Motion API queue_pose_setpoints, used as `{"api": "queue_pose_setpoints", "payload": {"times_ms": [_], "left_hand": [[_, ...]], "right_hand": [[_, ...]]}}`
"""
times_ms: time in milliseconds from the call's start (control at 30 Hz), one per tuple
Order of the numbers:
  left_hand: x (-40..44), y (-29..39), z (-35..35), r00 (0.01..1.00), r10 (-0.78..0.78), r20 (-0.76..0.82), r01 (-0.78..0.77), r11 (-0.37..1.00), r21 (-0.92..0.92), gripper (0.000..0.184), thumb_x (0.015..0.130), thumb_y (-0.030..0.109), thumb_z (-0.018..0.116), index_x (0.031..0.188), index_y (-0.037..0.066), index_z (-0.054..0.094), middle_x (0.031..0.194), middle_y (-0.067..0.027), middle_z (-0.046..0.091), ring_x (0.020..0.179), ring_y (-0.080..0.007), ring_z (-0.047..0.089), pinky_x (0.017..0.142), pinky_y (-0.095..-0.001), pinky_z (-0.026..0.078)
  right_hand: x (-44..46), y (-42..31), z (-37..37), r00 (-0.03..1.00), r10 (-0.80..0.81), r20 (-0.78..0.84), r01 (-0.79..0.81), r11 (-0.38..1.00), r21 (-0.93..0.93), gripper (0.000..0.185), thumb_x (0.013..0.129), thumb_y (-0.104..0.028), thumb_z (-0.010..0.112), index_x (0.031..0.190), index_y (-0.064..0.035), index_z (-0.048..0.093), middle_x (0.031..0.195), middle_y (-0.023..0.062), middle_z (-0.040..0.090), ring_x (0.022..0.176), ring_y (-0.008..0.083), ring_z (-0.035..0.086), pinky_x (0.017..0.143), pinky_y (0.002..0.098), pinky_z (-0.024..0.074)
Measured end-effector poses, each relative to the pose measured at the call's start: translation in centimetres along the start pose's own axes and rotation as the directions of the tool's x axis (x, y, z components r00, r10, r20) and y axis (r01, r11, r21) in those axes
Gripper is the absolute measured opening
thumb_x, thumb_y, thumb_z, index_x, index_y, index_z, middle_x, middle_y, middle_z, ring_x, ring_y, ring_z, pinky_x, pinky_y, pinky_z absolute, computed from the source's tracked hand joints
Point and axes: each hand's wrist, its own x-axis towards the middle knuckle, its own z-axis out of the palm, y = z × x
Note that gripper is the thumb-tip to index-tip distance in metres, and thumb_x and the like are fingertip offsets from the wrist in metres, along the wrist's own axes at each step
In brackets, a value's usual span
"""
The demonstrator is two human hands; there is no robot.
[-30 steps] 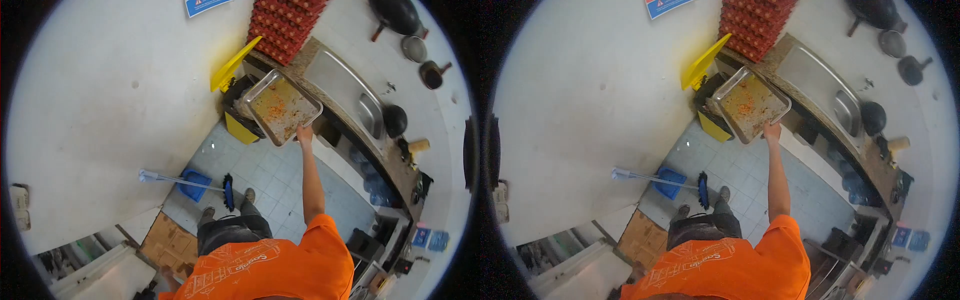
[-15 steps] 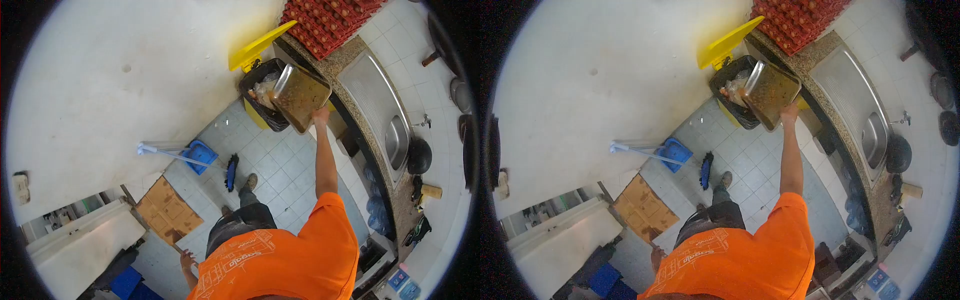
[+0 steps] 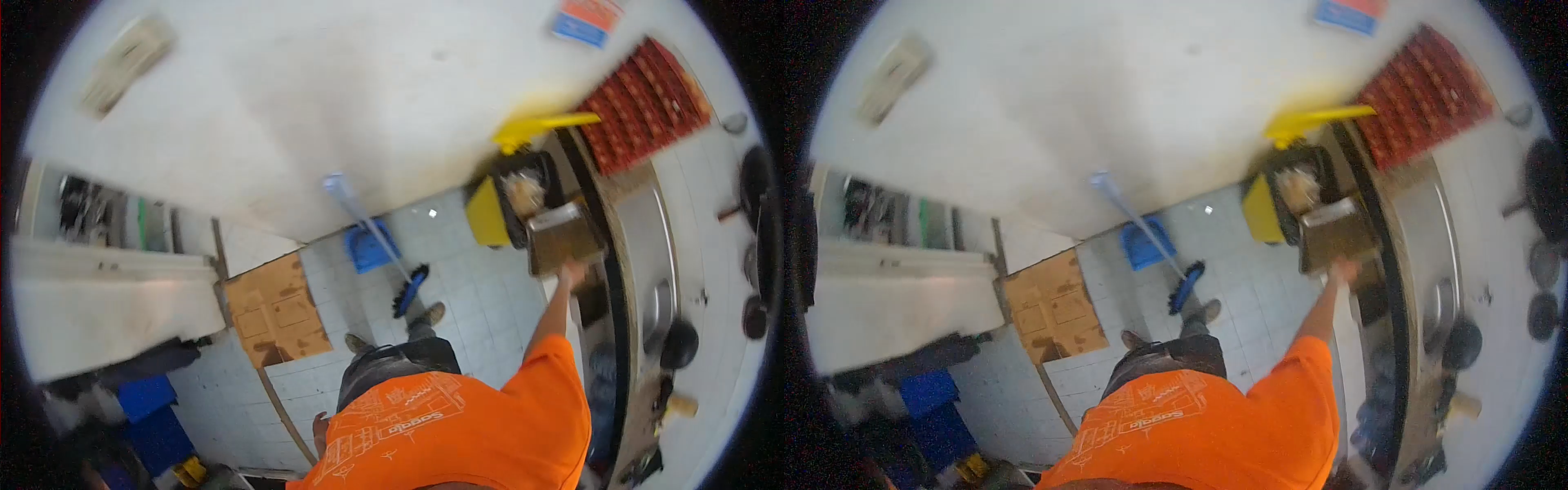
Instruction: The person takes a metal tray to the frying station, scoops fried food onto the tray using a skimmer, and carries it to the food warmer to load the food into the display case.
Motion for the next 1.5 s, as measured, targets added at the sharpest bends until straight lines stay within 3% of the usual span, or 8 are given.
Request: {"api": "queue_pose_setpoints", "payload": {"times_ms": [233,333,467,600,867,1100,1233,1500], "left_hand": [[12.6,-4.3,-13.2,0.880,0.339,0.333,0.095,0.561,-0.822,0.036,0.088,0.026,0.050,0.121,0.012,0.048,0.097,-0.0109,0.060,0.071,-0.0242,0.061,0.053,-0.0431,0.052],[16.3,0.5,-20.4,0.953,0.304,-0.016,-0.287,0.914,0.288,0.031,0.086,0.026,0.052,0.112,0.007,0.051,0.096,-0.0123,0.061,0.079,-0.0248,0.060,0.061,-0.0403,0.051],[18.0,11.7,-29.2,0.783,0.598,0.173,-0.334,0.169,0.927,0.029,0.085,0.026,0.053,0.099,0.001,0.056,0.095,-0.0142,0.063,0.089,-0.0256,0.060,0.071,-0.0364,0.049],[23.9,22.5,-33.4,0.801,0.539,-0.261,-0.573,0.816,-0.074,0.030,0.086,0.022,0.052,0.106,0.001,0.056,0.094,-0.0146,0.062,0.090,-0.0222,0.059,0.078,-0.0321,0.047],[21.3,40.4,-43.3,0.625,0.690,-0.365,-0.752,0.657,-0.047,0.038,0.086,0.031,0.054,0.117,0.009,0.051,0.096,-0.0151,0.060,0.090,-0.0230,0.058,0.078,-0.0335,0.046],[27.3,19.3,-47.5,0.911,0.165,-0.379,0.034,0.884,0.467,0.044,0.082,0.041,0.047,0.110,0.008,0.058,0.100,-0.0213,0.061,0.091,-0.0392,0.058,0.078,-0.0440,0.046],[20.6,16.0,-44.5,0.820,-0.429,-0.379,0.468,0.884,0.012,0.044,0.084,0.040,0.042,0.102,0.006,0.062,0.103,-0.0198,0.061,0.092,-0.0385,0.058,0.082,-0.0435,0.046],[35.0,31.8,-52.1,0.910,-0.311,-0.275,0.306,0.950,-0.063,0.039,0.086,0.035,0.041,0.097,0.004,0.062,0.099,-0.0199,0.061,0.089,-0.0383,0.059,0.079,-0.0436,0.047]], "right_hand": [[-29.6,-4.7,-9.5,0.803,0.234,0.548,-0.573,0.050,0.818,0.027,0.090,-0.033,0.043,0.095,-0.0080,0.052,0.065,0.0024,0.048,0.044,0.0130,0.035,0.036,0.0268,0.0272],[-37.2,-7.9,-13.6,0.696,0.097,0.712,-0.696,0.335,0.635,0.037,0.091,-0.043,0.039,0.110,-0.0122,0.049,0.079,0.0064,0.052,0.052,0.0160,0.040,0.044,0.0315,0.0334],[-39.8,-10.4,-11.4,0.571,-0.216,0.792,-0.623,0.513,0.590,0.032,0.088,-0.033,0.041,0.111,-0.0123,0.050,0.087,0.0077,0.052,0.078,0.0204,0.048,0.074,0.0397,0.0398],[-46.3,-27.2,-13.5,0.344,-0.460,0.818,-0.432,0.696,0.574,0.013,0.074,-0.023,0.048,0.080,-0.0115,0.054,0.083,0.0025,0.050,0.078,0.0181,0.045,0.069,0.0327,0.0373],[-64.1,-54.6,-4.5,0.009,-0.622,0.783,-0.214,0.764,0.609,0.021,0.077,-0.026,0.050,0.079,-0.0090,0.063,0.072,0.0031,0.059,0.045,0.0137,0.041,0.040,0.0249,0.0324],[-73.8,-75.8,0.4,-0.297,-0.560,0.773,-0.210,0.828,0.519,0.017,0.074,-0.019,0.048,0.080,-0.0058,0.057,0.068,0.0069,0.056,0.057,0.0209,0.056,0.050,0.0362,0.0484],[-77.2,-88.6,-2.7,-0.207,-0.598,0.774,-0.080,0.799,0.596,0.014,0.073,-0.019,0.050,0.076,-0.0062,0.055,0.063,0.0031,0.052,0.054,0.0151,0.052,0.048,0.0300,0.0448],[-81.5,-112.4,0.4,-0.082,-0.657,0.750,0.008,0.752,0.660,0.015,0.072,-0.018,0.050,0.076,-0.0044,0.055,0.060,0.0028,0.049,0.051,0.0138,0.047,0.045,0.0283,0.0374]]}}
